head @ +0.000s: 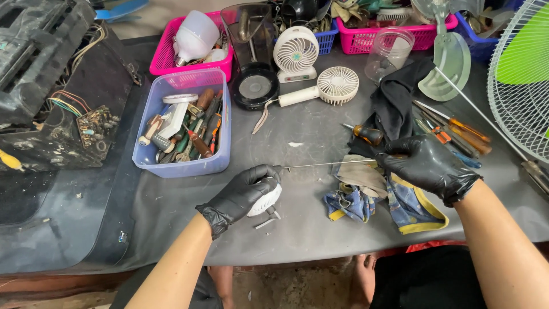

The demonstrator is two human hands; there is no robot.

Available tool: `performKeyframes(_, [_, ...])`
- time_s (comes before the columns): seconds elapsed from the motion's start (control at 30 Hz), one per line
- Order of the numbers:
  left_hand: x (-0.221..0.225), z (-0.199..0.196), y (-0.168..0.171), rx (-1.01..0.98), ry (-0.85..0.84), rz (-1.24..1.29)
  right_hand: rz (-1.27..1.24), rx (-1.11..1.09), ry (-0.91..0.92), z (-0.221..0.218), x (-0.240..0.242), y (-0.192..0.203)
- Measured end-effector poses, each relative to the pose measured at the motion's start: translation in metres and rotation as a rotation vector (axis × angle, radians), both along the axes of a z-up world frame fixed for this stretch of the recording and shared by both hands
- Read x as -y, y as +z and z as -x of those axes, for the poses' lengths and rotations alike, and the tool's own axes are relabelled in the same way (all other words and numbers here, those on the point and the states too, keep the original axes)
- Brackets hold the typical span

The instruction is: The person is reassembling a small fan motor housing, using a screwdriver to align internal components.

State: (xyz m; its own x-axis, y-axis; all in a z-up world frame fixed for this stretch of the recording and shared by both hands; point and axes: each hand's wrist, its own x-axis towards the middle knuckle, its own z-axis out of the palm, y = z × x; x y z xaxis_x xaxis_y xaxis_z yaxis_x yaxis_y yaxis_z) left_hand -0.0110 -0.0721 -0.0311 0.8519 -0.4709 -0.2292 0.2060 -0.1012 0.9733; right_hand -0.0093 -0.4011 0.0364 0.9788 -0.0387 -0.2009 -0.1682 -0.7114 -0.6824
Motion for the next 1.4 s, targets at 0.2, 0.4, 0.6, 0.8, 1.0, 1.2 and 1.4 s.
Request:
performKeyframes(0.2, [-0.004, -0.007, -0.013, 0.122, 0.010, -0.165, 0.027, 0.048, 0.009, -0.002, 0.005, -0.008])
performKeyframes(0.4, [-0.002, -0.008, -0.011, 0.028, 0.044, -0.063, 0.225, -0.033, -0.031, 0.004, -0.004, 0.009])
performKeyframes(0.6, [-0.004, -0.011, -0.015, 0.167, 0.004, -0.223, 0.212, -0.070, -0.080, 0.008, -0.009, 0.017])
performKeyframes(0.8, [-0.004, -0.008, -0.012, 0.179, 0.010, -0.236, 0.253, -0.106, -0.088, 0.007, -0.006, 0.026])
performKeyframes(1.0, [0.003, -0.001, 0.009, -0.026, 0.070, -0.164, 0.222, 0.061, -0.012, -0.003, 0.019, -0.003])
performKeyframes(1.2, [0.002, 0.000, 0.013, -0.075, 0.141, -0.138, 0.180, 0.091, -0.017, -0.009, 0.029, -0.016])
performKeyframes(1.4, [-0.007, -0.010, 0.003, -0.021, 0.193, 0.262, -0.442, 0.309, 0.070, -0.013, 0.026, -0.041])
